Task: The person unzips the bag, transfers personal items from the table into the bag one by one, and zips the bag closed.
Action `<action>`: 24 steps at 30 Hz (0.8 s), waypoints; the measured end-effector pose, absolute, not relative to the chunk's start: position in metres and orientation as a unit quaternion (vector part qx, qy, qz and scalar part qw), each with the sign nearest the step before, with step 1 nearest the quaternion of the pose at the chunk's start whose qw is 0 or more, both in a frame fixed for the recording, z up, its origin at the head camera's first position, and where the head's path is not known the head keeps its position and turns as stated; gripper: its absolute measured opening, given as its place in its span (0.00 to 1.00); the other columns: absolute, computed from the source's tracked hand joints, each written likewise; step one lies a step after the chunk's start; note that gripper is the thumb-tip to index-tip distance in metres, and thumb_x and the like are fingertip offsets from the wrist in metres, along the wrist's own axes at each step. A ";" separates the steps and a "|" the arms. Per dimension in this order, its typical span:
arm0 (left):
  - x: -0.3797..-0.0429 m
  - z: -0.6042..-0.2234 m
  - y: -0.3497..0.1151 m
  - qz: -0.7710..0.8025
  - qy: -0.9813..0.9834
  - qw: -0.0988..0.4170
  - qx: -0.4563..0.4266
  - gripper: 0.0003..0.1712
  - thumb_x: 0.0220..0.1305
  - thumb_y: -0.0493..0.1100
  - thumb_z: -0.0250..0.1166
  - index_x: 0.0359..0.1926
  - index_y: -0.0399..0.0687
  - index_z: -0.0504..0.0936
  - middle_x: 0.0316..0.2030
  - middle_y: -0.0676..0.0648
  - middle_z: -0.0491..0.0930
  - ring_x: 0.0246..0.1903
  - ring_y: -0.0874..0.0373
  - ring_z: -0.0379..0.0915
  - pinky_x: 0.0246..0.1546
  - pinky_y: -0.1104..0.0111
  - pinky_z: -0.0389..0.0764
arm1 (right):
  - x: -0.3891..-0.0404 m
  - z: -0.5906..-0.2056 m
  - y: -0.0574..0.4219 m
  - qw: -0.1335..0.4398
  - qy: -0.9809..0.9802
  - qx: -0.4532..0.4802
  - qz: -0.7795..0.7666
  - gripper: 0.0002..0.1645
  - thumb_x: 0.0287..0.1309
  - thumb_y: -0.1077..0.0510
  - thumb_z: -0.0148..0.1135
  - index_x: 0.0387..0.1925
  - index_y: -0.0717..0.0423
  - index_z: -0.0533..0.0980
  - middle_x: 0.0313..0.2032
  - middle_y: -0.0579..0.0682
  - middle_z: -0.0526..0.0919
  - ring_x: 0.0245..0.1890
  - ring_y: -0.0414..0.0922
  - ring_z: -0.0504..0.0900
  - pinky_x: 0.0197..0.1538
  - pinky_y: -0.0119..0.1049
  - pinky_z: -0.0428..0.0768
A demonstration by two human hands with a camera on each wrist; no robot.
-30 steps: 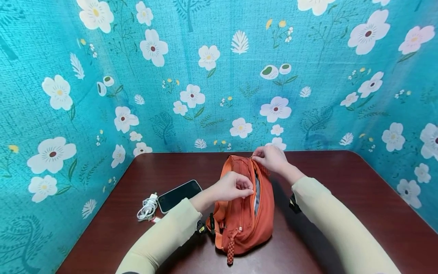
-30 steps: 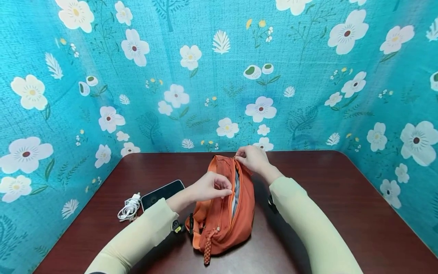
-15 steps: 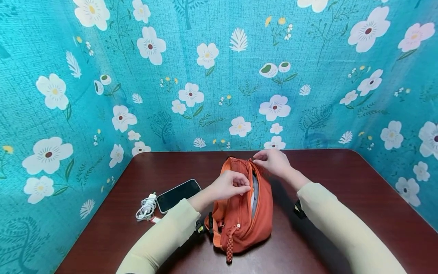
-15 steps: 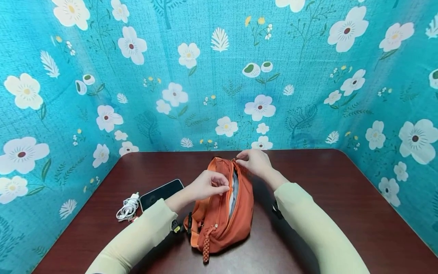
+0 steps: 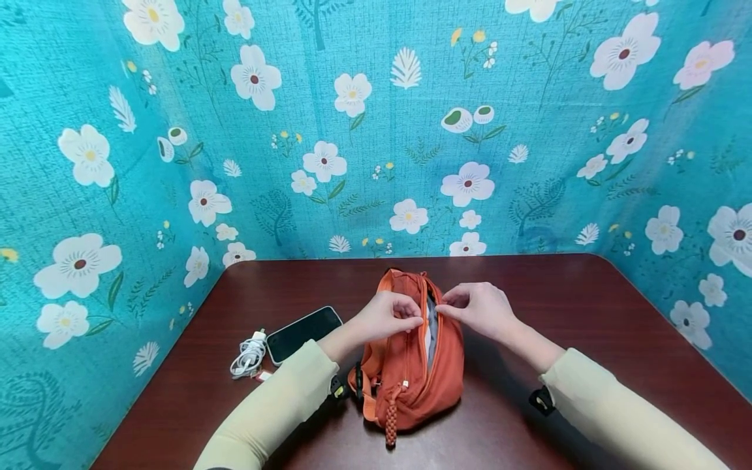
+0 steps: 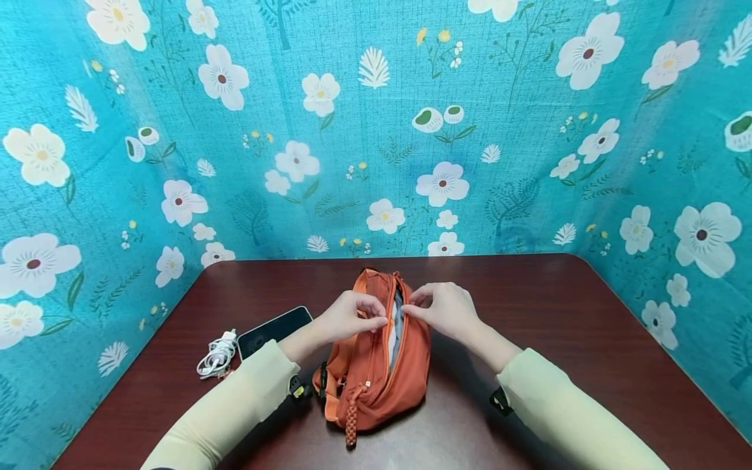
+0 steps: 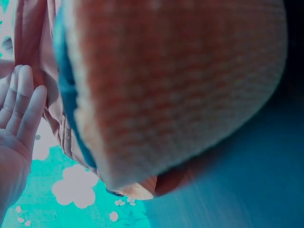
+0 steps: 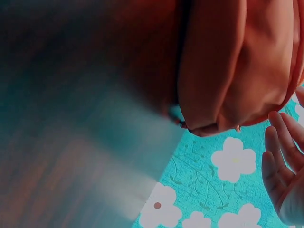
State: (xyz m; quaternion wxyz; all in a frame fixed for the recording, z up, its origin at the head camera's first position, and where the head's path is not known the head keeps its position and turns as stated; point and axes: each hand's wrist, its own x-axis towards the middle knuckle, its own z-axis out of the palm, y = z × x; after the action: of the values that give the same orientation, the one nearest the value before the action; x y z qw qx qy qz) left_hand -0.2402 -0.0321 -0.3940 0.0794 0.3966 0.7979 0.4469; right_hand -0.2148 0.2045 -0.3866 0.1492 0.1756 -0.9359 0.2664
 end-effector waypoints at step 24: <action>-0.241 -0.398 -0.046 0.392 0.830 0.050 0.394 0.05 0.60 0.37 0.67 0.28 0.49 0.82 0.21 0.57 0.76 0.23 0.65 0.71 0.27 0.73 0.74 | -0.203 -0.395 0.204 0.142 -0.935 0.190 0.262 0.05 0.49 0.56 0.73 0.31 0.48 0.86 0.23 0.36 0.82 0.24 0.33 0.78 0.28 0.36 0.74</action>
State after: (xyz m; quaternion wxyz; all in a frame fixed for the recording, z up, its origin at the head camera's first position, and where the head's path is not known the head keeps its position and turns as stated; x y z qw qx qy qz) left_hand -0.2406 -0.0456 -0.3984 0.0495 0.3936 0.8299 0.3922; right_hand -0.2028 0.2043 -0.3951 0.1424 0.1896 -0.9355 0.2620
